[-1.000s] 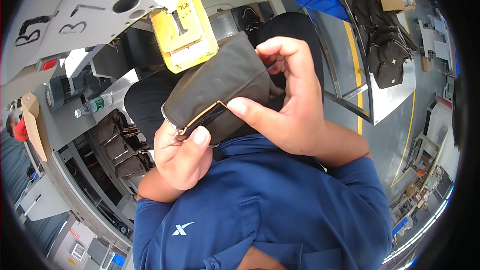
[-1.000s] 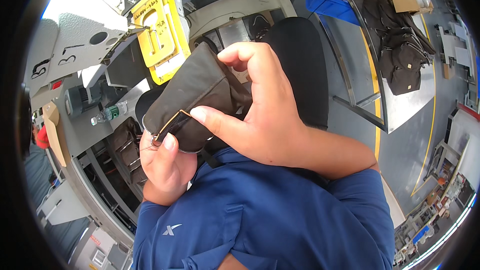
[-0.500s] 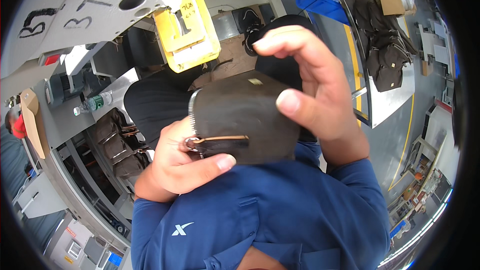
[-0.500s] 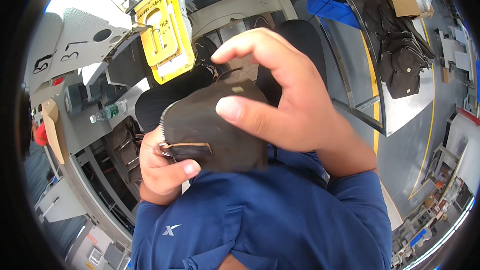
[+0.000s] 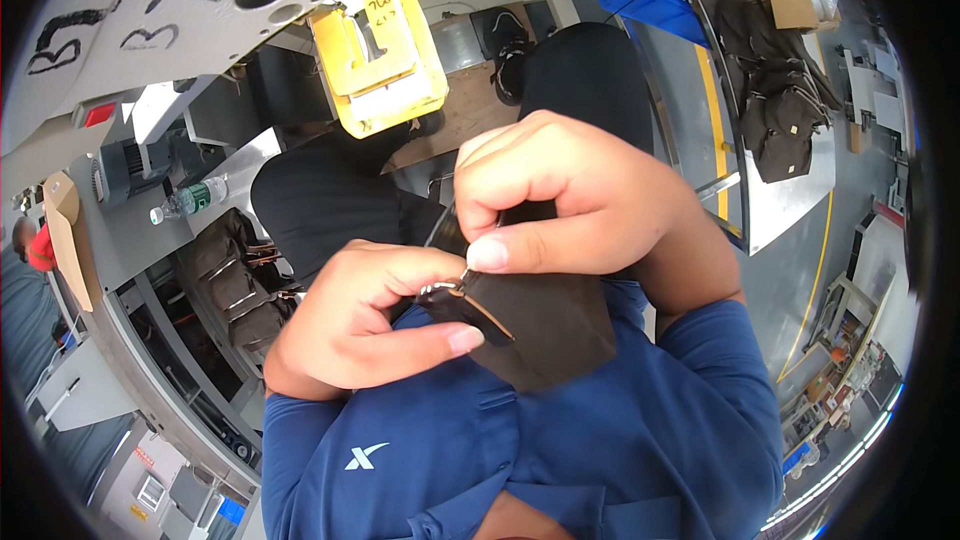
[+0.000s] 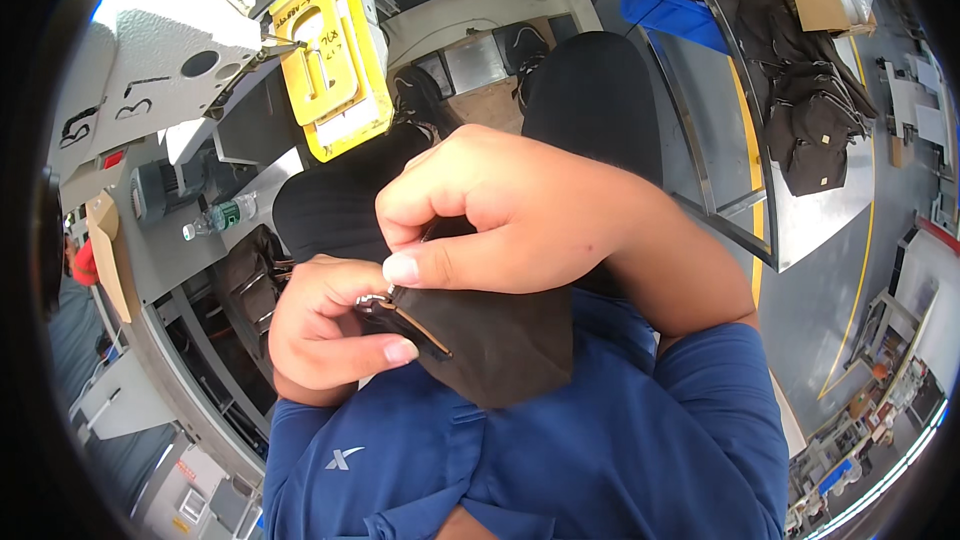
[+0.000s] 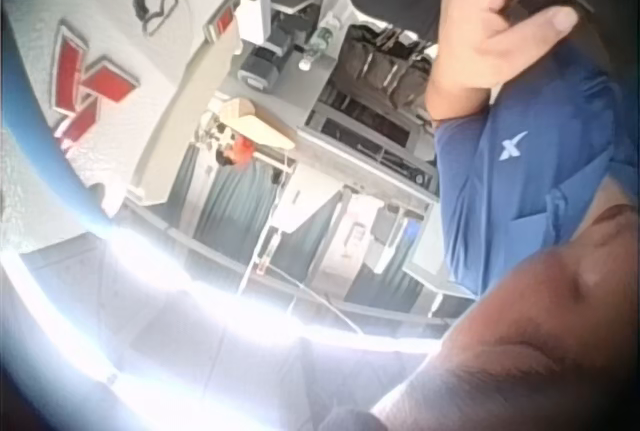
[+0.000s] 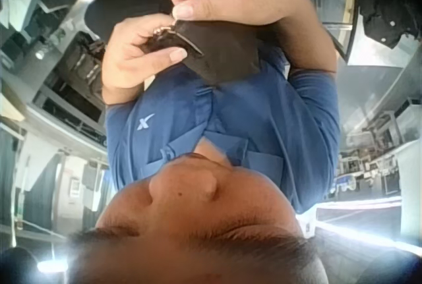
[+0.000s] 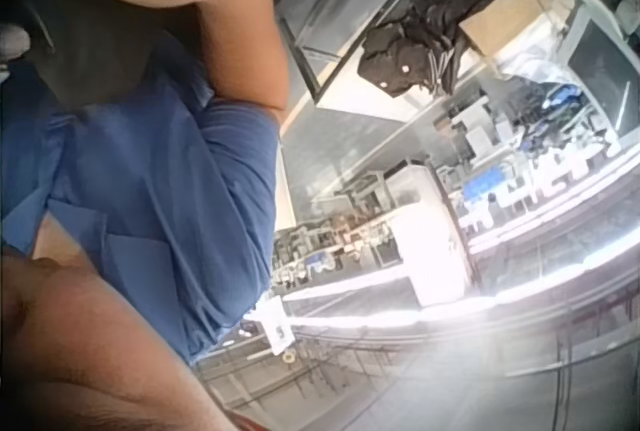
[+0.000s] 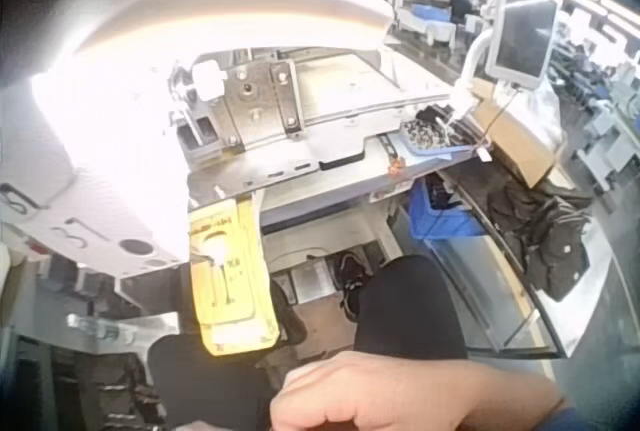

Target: The person sews a fabric pouch using a sewing machine, unzips the pouch to look inside, folds a strap through a metal ring, stitches the strap on the machine, and positions another pouch under the machine clamp to sew it.

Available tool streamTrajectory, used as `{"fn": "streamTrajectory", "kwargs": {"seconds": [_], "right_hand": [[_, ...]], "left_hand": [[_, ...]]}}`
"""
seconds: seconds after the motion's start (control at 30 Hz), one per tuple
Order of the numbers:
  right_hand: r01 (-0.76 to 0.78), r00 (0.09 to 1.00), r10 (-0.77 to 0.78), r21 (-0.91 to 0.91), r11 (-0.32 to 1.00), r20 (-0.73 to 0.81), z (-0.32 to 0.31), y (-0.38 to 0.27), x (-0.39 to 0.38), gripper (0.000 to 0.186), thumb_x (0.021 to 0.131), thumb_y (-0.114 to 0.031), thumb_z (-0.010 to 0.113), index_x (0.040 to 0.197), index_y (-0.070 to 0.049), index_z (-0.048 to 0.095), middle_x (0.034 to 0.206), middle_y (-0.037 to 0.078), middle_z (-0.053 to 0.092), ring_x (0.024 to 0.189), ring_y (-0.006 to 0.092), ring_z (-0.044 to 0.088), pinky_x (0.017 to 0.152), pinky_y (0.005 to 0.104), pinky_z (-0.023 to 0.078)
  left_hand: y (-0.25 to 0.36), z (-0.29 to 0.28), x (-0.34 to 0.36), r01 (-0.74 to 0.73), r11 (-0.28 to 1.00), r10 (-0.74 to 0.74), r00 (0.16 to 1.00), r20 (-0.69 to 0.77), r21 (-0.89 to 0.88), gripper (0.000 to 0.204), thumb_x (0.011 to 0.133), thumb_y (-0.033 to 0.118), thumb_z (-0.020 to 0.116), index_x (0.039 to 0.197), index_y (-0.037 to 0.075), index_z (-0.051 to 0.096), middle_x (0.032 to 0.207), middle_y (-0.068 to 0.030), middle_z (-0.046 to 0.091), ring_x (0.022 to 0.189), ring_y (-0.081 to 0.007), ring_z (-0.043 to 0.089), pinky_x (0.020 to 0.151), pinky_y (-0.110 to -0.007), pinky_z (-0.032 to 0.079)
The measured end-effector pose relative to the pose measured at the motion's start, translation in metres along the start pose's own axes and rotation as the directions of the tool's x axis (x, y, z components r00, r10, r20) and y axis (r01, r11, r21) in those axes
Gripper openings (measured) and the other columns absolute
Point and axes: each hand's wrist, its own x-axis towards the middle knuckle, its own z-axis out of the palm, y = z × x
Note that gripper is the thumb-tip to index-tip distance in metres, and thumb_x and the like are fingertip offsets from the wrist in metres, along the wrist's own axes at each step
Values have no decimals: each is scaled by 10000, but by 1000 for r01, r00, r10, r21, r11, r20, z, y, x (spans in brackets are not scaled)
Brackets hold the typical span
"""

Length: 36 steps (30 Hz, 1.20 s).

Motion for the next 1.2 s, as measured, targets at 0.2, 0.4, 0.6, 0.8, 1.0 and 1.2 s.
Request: {"fn": "streamTrajectory", "kwargs": {"seconds": [0.2,0.4,0.6,0.8,1.0,1.2], "right_hand": [[10,993,-17,-60,998,-117,0,-6,-3,251,948,-207,691,799,-22,608,700,102,590,643,251,566,611,369,438],[-15,990,8,-50,999,-142,3,-6,-2,264,953,-208,691,793,-22,594,693,98,577,639,246,560,609,366,437],[-7,988,-1,-51,999,-151,5,-7,0,270,957,-211,687,787,-24,592,688,97,567,638,239,557,606,362,438],[-15,989,8,-47,999,-147,5,-7,0,275,956,-213,685,783,-23,588,686,97,565,643,242,557,614,363,440],[11,994,-11,-1,1000,-111,7,-6,1,218,940,-221,708,845,-28,672,728,102,630,697,253,602,655,370,465],[17,999,-16,50,999,-29,7,-9,-1,155,931,-188,716,897,-37,717,767,95,672,749,267,618,704,370,480]], "left_hand": [[-1,-4,-1,-88,992,102,981,-167,86,206,791,7,808,962,-16,695,864,-83,676,766,-150,618,695,-282,470],[-2,-5,-6,-85,996,85,973,-213,12,192,805,1,806,955,-19,688,854,-75,649,739,-130,567,660,-273,438],[-5,-4,-8,-149,989,146,966,-215,-2,169,849,-2,769,999,-26,695,867,-84,656,741,-135,576,665,-273,448],[-6,-5,-8,-196,980,190,958,-214,-10,155,866,3,750,1007,-35,696,875,-96,666,744,-143,590,665,-278,458],[1,-6,-7,-168,986,165,966,-201,2,117,874,11,741,969,-35,691,857,-99,662,729,-157,596,655,-287,458],[9,-9,-3,-161,975,181,976,-122,156,145,924,71,686,829,-19,625,794,-101,631,679,-194,593,625,-308,451]]}}
